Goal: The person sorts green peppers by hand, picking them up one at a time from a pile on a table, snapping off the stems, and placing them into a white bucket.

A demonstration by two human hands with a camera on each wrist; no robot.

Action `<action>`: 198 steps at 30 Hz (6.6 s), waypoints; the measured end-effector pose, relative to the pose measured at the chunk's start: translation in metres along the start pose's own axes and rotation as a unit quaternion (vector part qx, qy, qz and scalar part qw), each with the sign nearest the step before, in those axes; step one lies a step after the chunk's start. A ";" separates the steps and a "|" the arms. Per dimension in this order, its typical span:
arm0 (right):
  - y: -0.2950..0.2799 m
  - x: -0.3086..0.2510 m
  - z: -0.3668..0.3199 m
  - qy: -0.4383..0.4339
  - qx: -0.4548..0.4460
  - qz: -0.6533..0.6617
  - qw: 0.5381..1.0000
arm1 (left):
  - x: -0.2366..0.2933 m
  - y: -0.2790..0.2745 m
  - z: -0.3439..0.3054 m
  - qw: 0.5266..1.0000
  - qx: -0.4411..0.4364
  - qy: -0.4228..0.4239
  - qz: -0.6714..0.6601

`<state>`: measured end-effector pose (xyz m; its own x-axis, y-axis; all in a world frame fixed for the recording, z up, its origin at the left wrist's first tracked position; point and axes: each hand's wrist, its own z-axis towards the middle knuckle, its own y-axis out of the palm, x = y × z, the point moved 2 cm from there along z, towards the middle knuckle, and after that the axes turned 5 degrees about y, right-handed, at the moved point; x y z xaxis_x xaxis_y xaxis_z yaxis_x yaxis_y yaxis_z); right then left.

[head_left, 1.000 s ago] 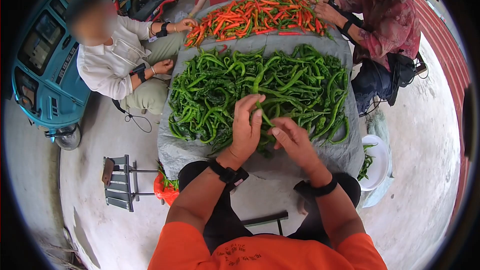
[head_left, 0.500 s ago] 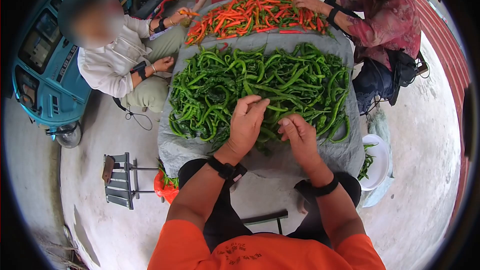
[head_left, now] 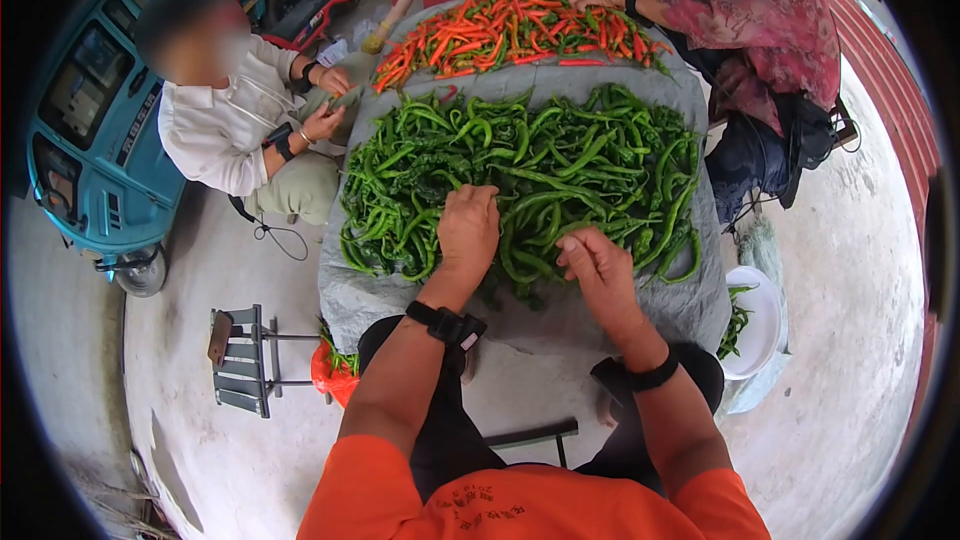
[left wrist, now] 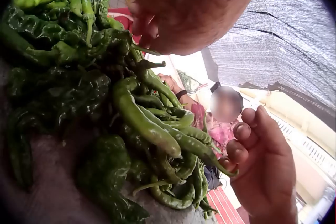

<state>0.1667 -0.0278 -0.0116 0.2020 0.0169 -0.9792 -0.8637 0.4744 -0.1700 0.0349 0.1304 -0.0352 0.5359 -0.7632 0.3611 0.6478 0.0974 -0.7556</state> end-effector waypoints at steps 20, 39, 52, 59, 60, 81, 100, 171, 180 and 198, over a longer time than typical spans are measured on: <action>-0.018 0.002 -0.010 -0.011 0.009 -0.064 0.998 | -0.001 0.030 0.016 0.998 -0.017 0.002 -0.055; -0.067 -0.008 -0.015 -0.038 0.065 -0.131 0.989 | -0.011 0.067 0.094 0.936 -0.273 -0.017 0.223; -0.075 -0.009 -0.023 -0.100 0.039 -0.186 0.977 | -0.002 0.057 0.079 0.945 -0.251 0.008 0.211; -0.076 -0.008 -0.024 -0.094 0.041 -0.171 0.980 | 0.028 -0.009 0.027 0.989 -0.020 0.105 0.103; -0.075 -0.006 -0.024 -0.079 0.043 -0.160 0.983 | 0.033 -0.018 0.017 0.997 -0.056 -0.004 -0.059; -0.056 0.007 -0.010 0.148 0.029 0.250 0.956 | 0.056 -0.055 -0.085 0.613 -0.440 -0.330 -0.567; -0.051 0.009 0.024 0.082 0.188 0.370 0.906 | 0.022 -0.055 -0.084 0.578 -0.341 -0.377 -0.638; -0.006 0.018 -0.010 -0.075 0.087 -0.189 0.975 | 0.019 -0.036 -0.079 0.616 -0.275 -0.425 -0.604; -0.049 0.003 0.001 0.013 0.060 0.222 0.973 | 0.028 -0.034 -0.077 0.605 -0.321 -0.408 -0.604; -0.036 -0.005 -0.008 -0.007 -0.020 0.015 1.000 | 0.021 -0.016 -0.078 0.616 -0.254 -0.433 -0.607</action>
<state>0.1929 -0.0517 -0.0019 0.1821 0.0438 -0.9823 -0.8869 0.4388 -0.1448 -0.0062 0.0630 -0.0577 0.0543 0.5708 0.8193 0.7203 -0.5906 0.3637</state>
